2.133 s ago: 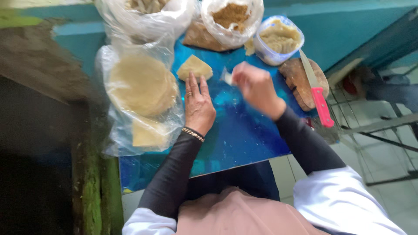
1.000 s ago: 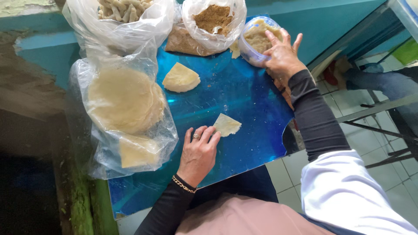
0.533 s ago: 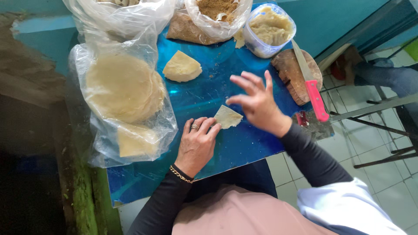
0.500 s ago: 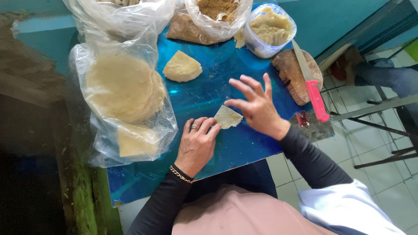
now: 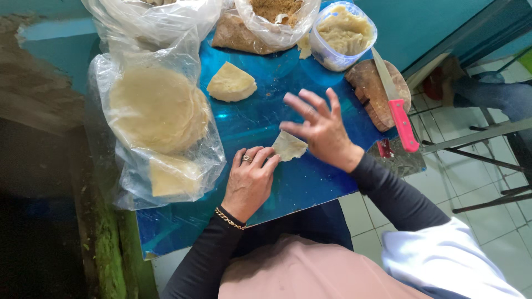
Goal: The person sits at a small table and cuts pieces of dough with a knife on a wooden board. They then take thin pastry wrappers, spoon brown filling from a plastic bag onto each wrapper, and fold the wrappers over the filling by hand, setting the folded pastries aside.
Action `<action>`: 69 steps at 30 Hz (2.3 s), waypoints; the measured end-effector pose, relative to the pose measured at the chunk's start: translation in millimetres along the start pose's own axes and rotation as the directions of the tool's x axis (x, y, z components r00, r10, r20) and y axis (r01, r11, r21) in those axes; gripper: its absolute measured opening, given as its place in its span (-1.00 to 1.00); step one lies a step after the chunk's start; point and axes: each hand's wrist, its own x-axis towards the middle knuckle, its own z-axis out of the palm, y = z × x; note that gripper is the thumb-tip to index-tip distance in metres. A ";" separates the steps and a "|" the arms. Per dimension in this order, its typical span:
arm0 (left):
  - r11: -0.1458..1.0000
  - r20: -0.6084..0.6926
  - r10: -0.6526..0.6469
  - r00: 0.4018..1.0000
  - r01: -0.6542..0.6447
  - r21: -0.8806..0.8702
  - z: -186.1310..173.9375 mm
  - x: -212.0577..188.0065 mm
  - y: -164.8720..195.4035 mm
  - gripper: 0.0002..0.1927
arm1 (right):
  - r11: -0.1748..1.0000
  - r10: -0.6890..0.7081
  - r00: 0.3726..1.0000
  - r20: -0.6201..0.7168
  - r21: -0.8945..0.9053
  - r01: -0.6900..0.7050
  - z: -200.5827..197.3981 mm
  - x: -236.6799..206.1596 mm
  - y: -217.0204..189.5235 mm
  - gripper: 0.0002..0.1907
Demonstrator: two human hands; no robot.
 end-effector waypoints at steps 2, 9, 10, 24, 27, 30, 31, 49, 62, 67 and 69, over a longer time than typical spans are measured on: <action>1.000 -0.006 0.001 1.000 -0.001 0.007 0.1 0.1 -0.1 -0.71 | 0.991 -0.126 0.992 0.005 -0.052 0.126 1.9 -8.1 -8.3 -0.59; 1.000 0.008 -0.005 1.000 0.005 0.007 -0.2 1.0 -0.2 -0.70 | 0.947 0.186 0.982 -0.039 0.272 -0.169 16.0 -7.2 64.4 -0.54; 1.000 0.010 -0.006 1.000 0.006 0.003 -0.4 1.5 0.4 -0.69 | 0.874 0.278 0.957 -0.078 0.433 -0.219 17.5 -0.2 88.5 -0.54; 1.000 0.029 -0.004 1.000 0.004 -0.002 -8.1 9.9 -9.8 -0.64 | 0.768 0.240 0.927 -0.287 -0.528 -0.362 27.8 28.5 117.1 -0.95; 1.000 0.025 -0.007 1.000 0.007 -0.007 -7.6 12.1 -16.5 -0.63 | 0.915 0.287 0.897 -0.337 -0.180 -0.360 26.1 58.3 106.9 -0.64; 1.000 0.045 -0.012 0.999 0.012 -0.007 -8.6 12.0 -17.2 -0.62 | 0.970 0.229 0.927 -0.297 0.146 -0.192 32.1 121.4 134.5 -0.55; 1.000 0.048 -0.015 0.999 0.016 -0.015 -9.2 11.7 -17.5 -0.63 | 0.952 0.253 0.939 -0.233 0.235 -0.198 41.3 145.4 144.1 -0.52; 0.997 -0.013 -0.064 0.998 0.064 -0.043 -18.0 20.3 -28.6 -0.71 | 0.640 0.483 0.876 -0.021 0.691 -0.336 125.7 222.7 210.0 -0.97; 0.997 -0.047 -0.045 0.998 0.042 -0.061 -17.2 16.2 -4.2 -0.75 | -0.308 0.687 0.626 0.369 0.928 -0.208 53.7 156.7 203.5 -0.92; 0.989 -0.080 -0.090 0.993 0.079 -0.121 -8.1 5.7 -1.1 -0.76 | -0.297 0.569 0.703 0.426 0.904 -0.306 15.9 73.7 133.1 -0.91; 0.983 -0.099 -0.122 0.988 0.107 -0.147 -4.1 6.0 0.2 -0.78 | -0.280 0.544 0.684 0.486 0.873 -0.399 4.4 39.6 94.8 -0.91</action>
